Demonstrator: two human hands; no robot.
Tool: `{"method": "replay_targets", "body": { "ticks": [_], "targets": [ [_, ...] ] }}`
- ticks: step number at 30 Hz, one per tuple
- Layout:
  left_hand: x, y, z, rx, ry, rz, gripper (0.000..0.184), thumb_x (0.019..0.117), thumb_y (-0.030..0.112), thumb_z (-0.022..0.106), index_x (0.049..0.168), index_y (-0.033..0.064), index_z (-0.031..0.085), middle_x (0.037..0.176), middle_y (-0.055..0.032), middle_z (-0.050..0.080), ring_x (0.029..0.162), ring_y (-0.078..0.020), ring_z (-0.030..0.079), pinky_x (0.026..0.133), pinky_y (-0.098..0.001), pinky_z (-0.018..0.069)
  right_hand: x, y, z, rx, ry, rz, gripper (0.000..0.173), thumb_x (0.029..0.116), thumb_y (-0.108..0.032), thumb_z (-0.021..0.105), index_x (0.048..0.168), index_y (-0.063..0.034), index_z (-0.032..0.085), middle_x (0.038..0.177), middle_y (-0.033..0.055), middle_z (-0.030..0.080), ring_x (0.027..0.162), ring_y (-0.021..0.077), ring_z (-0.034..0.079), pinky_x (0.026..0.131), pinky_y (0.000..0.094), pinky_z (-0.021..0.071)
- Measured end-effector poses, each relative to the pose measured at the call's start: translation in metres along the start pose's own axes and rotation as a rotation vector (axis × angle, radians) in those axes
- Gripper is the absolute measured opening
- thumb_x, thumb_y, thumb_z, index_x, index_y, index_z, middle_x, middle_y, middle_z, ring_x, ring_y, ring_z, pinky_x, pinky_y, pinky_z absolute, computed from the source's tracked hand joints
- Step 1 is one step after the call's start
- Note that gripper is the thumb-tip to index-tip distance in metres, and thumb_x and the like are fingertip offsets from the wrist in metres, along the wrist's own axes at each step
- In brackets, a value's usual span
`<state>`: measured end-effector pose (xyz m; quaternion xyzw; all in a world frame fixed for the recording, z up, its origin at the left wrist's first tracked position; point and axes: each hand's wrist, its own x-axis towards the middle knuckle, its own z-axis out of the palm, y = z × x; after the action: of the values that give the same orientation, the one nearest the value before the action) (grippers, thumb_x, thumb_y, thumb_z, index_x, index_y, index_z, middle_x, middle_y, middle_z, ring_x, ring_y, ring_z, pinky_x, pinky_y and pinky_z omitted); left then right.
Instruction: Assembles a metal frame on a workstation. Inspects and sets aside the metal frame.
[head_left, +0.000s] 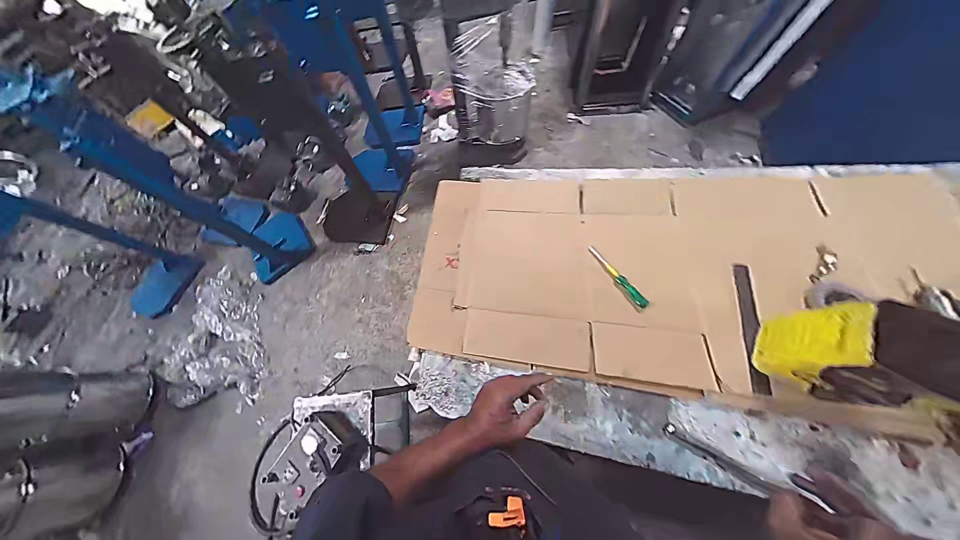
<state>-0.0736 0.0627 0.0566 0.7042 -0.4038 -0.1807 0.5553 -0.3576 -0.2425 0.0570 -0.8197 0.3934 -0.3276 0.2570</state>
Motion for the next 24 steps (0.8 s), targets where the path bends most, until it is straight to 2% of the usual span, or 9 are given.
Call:
{"method": "replay_targets", "body": {
  "ticks": [2, 4, 5, 7, 10, 13, 16, 20, 24],
  "targets": [
    [-0.005, -0.016, -0.038, 0.031, 0.198, 0.003, 0.042, 0.0966, 0.016, 0.069, 0.137, 0.0059, 0.065, 0.097, -0.0050, 0.076, 0.082, -0.0124, 0.072, 0.078, -0.0338, 0.0625, 0.022, -0.036, 0.048, 0.053, -0.188, -0.182, 0.024, 0.0947, -0.001, 0.055, 0.112, 0.0145, 0.061, 0.106, 0.0258, 0.068, 0.094, 0.0248, 0.069, 0.086, 0.0388, 0.0589],
    [-0.011, -0.030, -0.074, 0.051, 0.358, -0.048, 0.042, 0.0964, 0.018, 0.069, 0.137, 0.0055, 0.064, 0.095, -0.0031, 0.076, 0.079, -0.0106, 0.071, 0.073, -0.0313, 0.0611, 0.039, -0.072, 0.098, 0.088, -0.327, -0.361, 0.024, 0.0954, -0.007, 0.049, 0.097, 0.0079, 0.068, 0.092, 0.0197, 0.071, 0.083, 0.0233, 0.071, 0.078, 0.0400, 0.0593],
    [-0.015, -0.037, -0.090, 0.051, 0.425, -0.095, 0.043, 0.0965, 0.019, 0.068, 0.137, 0.0049, 0.063, 0.094, -0.0027, 0.076, 0.078, -0.0101, 0.070, 0.072, -0.0305, 0.0606, 0.045, -0.091, 0.122, 0.101, -0.396, -0.425, 0.029, 0.0965, -0.014, 0.047, 0.100, 0.0045, 0.069, 0.091, 0.0164, 0.072, 0.081, 0.0212, 0.071, 0.076, 0.0396, 0.0595],
    [-0.024, -0.050, -0.117, 0.018, 0.558, -0.237, 0.045, 0.0965, 0.019, 0.068, 0.138, 0.0055, 0.062, 0.094, -0.0017, 0.076, 0.075, -0.0100, 0.070, 0.069, -0.0304, 0.0611, 0.054, -0.127, 0.168, 0.134, -0.510, -0.526, 0.039, 0.1019, -0.031, 0.053, 0.118, 0.0003, 0.068, 0.097, 0.0117, 0.073, 0.084, 0.0157, 0.071, 0.077, 0.0355, 0.0610],
    [-0.040, -0.082, -0.143, -0.174, 0.748, -0.430, 0.045, 0.0971, 0.018, 0.069, 0.140, 0.0061, 0.059, 0.090, -0.0041, 0.075, 0.073, -0.0157, 0.072, 0.068, -0.0361, 0.0638, 0.070, -0.166, 0.230, 0.073, -0.646, -0.664, 0.047, 0.1024, -0.045, 0.056, 0.131, -0.0092, 0.067, 0.120, 0.0066, 0.072, 0.111, 0.0185, 0.068, 0.096, 0.0410, 0.0579],
    [-0.059, -0.115, -0.157, -0.357, 0.889, -0.565, 0.042, 0.0987, 0.015, 0.066, 0.138, 0.0030, 0.059, 0.089, -0.0104, 0.074, 0.072, -0.0219, 0.072, 0.066, -0.0390, 0.0632, 0.095, -0.196, 0.284, -0.051, -0.754, -0.745, 0.057, 0.1032, -0.052, 0.052, 0.143, -0.0124, 0.059, 0.145, 0.0092, 0.060, 0.140, 0.0259, 0.053, 0.116, 0.0478, 0.0443],
    [-0.073, -0.154, -0.167, -0.364, 0.907, -0.721, 0.042, 0.0994, 0.018, 0.064, 0.139, 0.0056, 0.059, 0.089, -0.0089, 0.075, 0.071, -0.0198, 0.072, 0.065, -0.0368, 0.0617, 0.130, -0.222, 0.336, -0.145, -0.806, -0.761, 0.066, 0.1035, -0.055, 0.048, 0.153, -0.0105, 0.049, 0.156, 0.0129, 0.050, 0.149, 0.0307, 0.041, 0.124, 0.0506, 0.0347],
    [-0.069, -0.204, -0.178, -0.354, 0.872, -0.850, 0.042, 0.0984, 0.021, 0.066, 0.138, 0.0074, 0.060, 0.094, -0.0068, 0.076, 0.075, -0.0174, 0.073, 0.067, -0.0354, 0.0617, 0.179, -0.243, 0.396, -0.237, -0.803, -0.764, 0.071, 0.1037, -0.057, 0.044, 0.155, -0.0090, 0.045, 0.159, 0.0166, 0.046, 0.152, 0.0340, 0.037, 0.125, 0.0518, 0.0314],
    [-0.045, -0.261, -0.192, -0.298, 0.642, -0.972, 0.048, 0.0970, 0.028, 0.066, 0.140, 0.0102, 0.058, 0.104, -0.0079, 0.075, 0.084, -0.0182, 0.074, 0.077, -0.0398, 0.0628, 0.224, -0.245, 0.440, -0.281, -0.780, -0.776, 0.071, 0.1044, -0.057, 0.041, 0.156, -0.0079, 0.043, 0.160, 0.0178, 0.043, 0.152, 0.0320, 0.036, 0.126, 0.0488, 0.0304]
  ]
}}
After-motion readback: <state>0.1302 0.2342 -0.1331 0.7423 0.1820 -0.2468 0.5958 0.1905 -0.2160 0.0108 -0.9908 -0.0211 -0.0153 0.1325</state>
